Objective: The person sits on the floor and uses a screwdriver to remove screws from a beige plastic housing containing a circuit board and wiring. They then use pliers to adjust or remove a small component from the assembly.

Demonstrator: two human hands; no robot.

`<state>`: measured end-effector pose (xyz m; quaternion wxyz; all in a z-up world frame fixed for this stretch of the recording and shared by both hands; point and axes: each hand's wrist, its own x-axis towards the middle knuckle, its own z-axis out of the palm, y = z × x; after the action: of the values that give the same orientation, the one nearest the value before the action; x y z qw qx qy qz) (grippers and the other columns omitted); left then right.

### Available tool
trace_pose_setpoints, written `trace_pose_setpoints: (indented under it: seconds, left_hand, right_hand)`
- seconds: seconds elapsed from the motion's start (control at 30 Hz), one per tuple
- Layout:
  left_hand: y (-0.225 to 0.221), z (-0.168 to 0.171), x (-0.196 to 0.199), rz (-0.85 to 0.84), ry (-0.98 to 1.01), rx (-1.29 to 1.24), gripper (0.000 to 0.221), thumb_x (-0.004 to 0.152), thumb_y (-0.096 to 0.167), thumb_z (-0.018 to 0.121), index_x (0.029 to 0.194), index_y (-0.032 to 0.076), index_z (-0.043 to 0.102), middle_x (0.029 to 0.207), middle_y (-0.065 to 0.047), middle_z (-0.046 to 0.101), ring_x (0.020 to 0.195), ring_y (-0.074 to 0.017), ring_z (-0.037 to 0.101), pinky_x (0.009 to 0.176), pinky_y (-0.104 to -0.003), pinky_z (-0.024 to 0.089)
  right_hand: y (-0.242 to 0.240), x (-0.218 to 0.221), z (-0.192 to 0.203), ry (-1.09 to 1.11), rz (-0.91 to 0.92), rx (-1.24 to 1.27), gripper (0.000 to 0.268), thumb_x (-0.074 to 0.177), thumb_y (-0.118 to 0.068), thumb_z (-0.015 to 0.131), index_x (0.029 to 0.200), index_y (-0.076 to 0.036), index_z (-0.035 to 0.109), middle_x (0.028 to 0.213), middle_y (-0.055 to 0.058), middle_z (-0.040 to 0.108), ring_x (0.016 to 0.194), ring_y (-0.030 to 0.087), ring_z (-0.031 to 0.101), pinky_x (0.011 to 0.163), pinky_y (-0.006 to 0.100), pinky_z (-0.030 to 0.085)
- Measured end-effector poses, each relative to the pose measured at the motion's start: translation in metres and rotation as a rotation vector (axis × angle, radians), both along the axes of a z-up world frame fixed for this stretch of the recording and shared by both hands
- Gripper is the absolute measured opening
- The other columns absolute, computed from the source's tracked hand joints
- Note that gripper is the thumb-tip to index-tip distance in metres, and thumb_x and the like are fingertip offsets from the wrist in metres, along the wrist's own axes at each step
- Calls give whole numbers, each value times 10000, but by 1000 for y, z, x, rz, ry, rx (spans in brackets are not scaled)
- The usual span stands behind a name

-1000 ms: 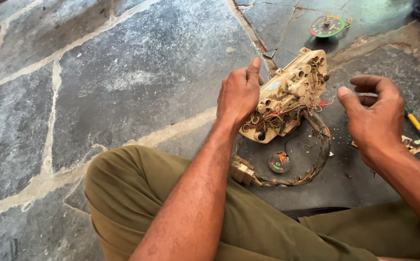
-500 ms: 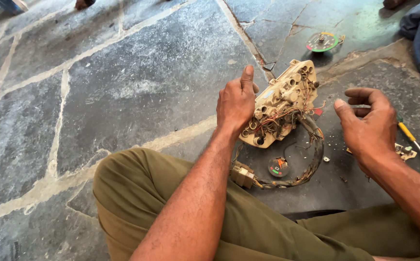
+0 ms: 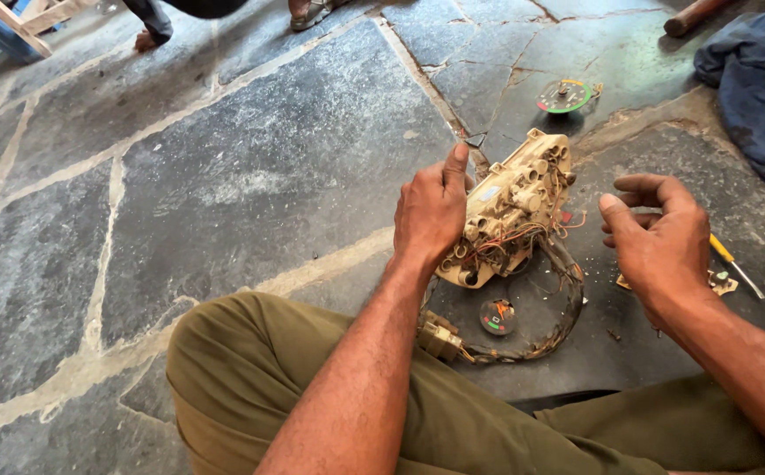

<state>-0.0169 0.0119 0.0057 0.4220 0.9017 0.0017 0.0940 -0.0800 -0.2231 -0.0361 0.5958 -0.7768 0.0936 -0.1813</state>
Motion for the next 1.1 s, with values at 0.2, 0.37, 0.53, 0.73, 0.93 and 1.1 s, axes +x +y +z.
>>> trace_pose_setpoints:
  seconds: [0.2, 0.37, 0.53, 0.73, 0.93, 1.1]
  left_hand:
    - [-1, 2, -1, -16, 22, -2, 810, 958, 733, 288, 875, 105, 793, 808, -120, 786, 854, -293, 773, 802, -468, 559]
    - [-4, 12, -6, -9, 66, 23, 771, 954, 720, 343, 892, 93, 787, 831, -140, 782, 860, -314, 750, 796, -483, 545]
    - [-6, 21, -11, -127, 135, 138, 737, 825, 766, 543, 1088, 105, 736, 986, -129, 779, 959, -293, 760, 859, -462, 557]
    - [-5, 22, -13, -278, 168, 204, 835, 665, 723, 711, 1283, 162, 674, 1069, -134, 799, 1041, -292, 758, 934, -435, 544]
    - [-1, 22, -11, -382, 130, 228, 769, 668, 581, 750, 1329, 202, 646, 1159, -141, 767, 1080, -316, 735, 933, -438, 549]
    - [-6, 28, -18, -378, 214, 328, 762, 692, 505, 677, 1408, 258, 587, 1186, -139, 755, 1092, -328, 716, 958, -452, 531]
  right_hand:
    - [1, 2, 1, 23, 4, 46, 290, 996, -125, 698, 1237, 24, 638, 1070, 112, 699, 796, 160, 690, 684, 306, 594]
    - [1, 4, 2, 46, 2, 69, 266, 995, -131, 691, 1208, 26, 657, 1046, 115, 710, 777, 158, 689, 667, 309, 596]
    - [3, 4, 3, 52, 11, 70, 261, 995, -134, 689, 1202, 23, 663, 1034, 108, 713, 771, 151, 691, 664, 302, 596]
    - [3, 6, 0, 42, 9, 102, 228, 1008, -122, 685, 1182, 26, 670, 996, 108, 713, 764, 145, 687, 666, 299, 590]
    - [4, 5, 2, 36, 19, 99, 210, 1021, -118, 680, 1176, 22, 663, 1005, 94, 710, 758, 147, 689, 666, 293, 590]
    - [10, -1, 28, -121, 67, -63, 198, 1069, -117, 669, 1201, 29, 649, 1028, 102, 711, 818, 135, 677, 719, 288, 578]
